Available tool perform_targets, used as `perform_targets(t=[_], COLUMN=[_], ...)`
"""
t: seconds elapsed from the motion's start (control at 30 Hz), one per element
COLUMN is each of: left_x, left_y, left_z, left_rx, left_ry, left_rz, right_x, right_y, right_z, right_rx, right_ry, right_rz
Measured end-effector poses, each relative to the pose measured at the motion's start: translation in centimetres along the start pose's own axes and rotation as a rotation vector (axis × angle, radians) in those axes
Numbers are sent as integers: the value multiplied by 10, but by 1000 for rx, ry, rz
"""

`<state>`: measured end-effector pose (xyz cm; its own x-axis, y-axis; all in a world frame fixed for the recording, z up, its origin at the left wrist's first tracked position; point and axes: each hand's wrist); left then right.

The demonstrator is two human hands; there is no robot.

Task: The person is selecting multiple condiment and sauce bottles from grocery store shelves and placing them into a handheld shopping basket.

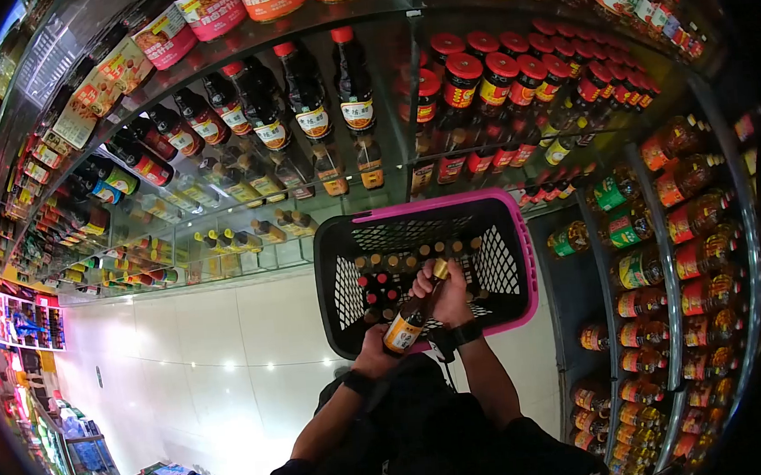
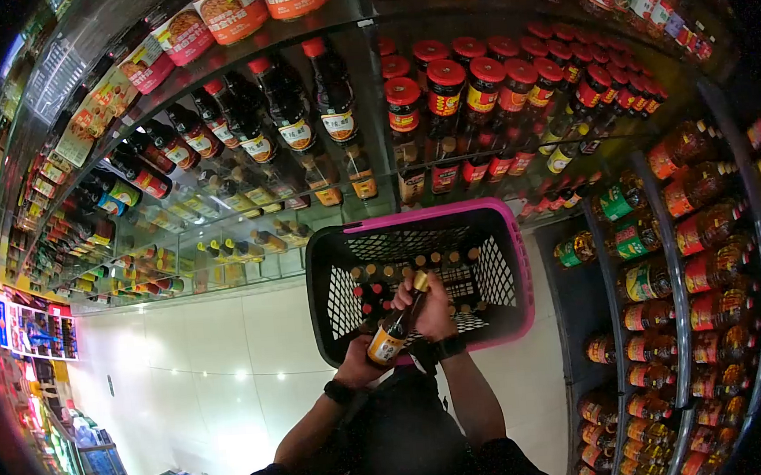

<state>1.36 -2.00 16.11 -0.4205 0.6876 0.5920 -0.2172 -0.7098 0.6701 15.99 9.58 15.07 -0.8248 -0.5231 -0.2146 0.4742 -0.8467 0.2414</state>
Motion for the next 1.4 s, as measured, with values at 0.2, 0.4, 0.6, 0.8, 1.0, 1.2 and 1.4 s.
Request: perform_targets(t=[0.2,0.4,0.6,0.8,1.0,1.2,1.4], left_x=[-4,-21,-44,-93,-118,-156,-154], left_y=[20,31,98,155,224,259,320], left_z=[-3,-70,-138,-213,-274,-342,-402], left_rx=[-25,-43,-106,-56,35,1,133], left_ry=[-158,877,1093,1214,1260,1402,1601], left_rz=[245,-338,-207,-164,-31,50,50], right_x=[20,74,157,259,355,445,548], right_y=[13,25,57,80,87,74,67], right_z=[49,45,43,63,81,80,98], right_rx=[-130,58,281,202,256,207,183], right_ry=[328,189,-24,110,223,311,421], right_rz=[-11,-84,-64,24,139,304,507])
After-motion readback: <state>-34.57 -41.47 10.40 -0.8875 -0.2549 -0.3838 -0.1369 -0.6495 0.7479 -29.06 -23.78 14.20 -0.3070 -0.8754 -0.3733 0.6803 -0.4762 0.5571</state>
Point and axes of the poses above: each hand's wrist, its own y-axis away from the middle knuckle, its own z-axis out of the palm, x = y × z, and after that the axes turned 3 degrees about -z, right-handed
